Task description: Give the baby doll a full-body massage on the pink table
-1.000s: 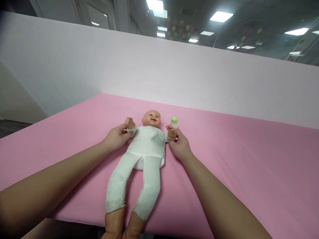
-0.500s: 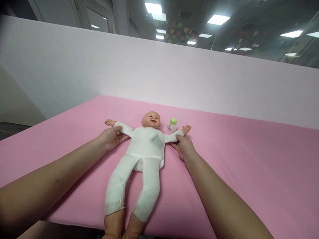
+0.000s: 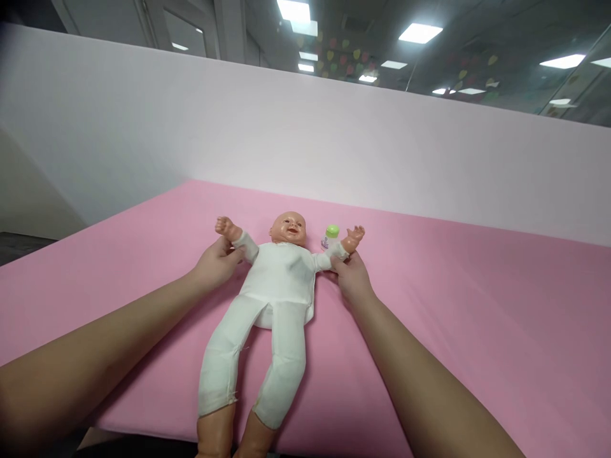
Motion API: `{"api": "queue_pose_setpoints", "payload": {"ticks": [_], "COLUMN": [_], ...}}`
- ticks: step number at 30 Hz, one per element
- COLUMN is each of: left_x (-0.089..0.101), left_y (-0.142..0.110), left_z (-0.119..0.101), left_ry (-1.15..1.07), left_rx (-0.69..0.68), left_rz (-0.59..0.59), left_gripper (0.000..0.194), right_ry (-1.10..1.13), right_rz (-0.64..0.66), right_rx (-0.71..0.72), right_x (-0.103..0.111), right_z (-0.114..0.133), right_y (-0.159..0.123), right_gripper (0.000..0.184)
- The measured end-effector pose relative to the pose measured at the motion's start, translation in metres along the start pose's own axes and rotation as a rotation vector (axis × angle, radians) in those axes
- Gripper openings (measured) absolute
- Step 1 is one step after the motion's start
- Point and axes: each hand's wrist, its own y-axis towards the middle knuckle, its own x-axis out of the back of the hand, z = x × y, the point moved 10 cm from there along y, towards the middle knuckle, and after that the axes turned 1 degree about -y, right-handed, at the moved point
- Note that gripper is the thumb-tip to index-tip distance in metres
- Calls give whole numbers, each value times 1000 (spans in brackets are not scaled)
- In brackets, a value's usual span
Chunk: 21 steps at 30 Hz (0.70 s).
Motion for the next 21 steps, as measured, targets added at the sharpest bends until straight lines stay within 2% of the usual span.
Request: {"api": "queue_pose_setpoints", "payload": {"ticks": [2, 4, 7, 10, 17, 21], "left_x": [-11, -24, -34, -40, -42, -43], "left_y": [-11, -23, -32, -33, -31, -34], "left_z": [-23, -40, -48, -46, -40, -42], "left_ry": [228, 318, 362, 456, 404, 534], "left_rx": [-173, -295, -355, -367, -386, -430], "left_rz": [56, 129, 191, 244, 281, 278], "left_gripper": [31, 35, 47, 55, 52, 56], "right_ry": [-191, -390, -675, -899, -1057, -967], "right_rz": [46, 105, 208, 265, 373, 324], "right_rx": [152, 293, 489, 615, 759, 646], "right_x": [-12, -26, -46, -57, -73, -65], "right_z": [22, 37, 44, 40, 42, 41], "right_y": [-13, -26, -40, -46, -57, -51], "right_gripper": [51, 47, 50, 58, 64, 57]}}
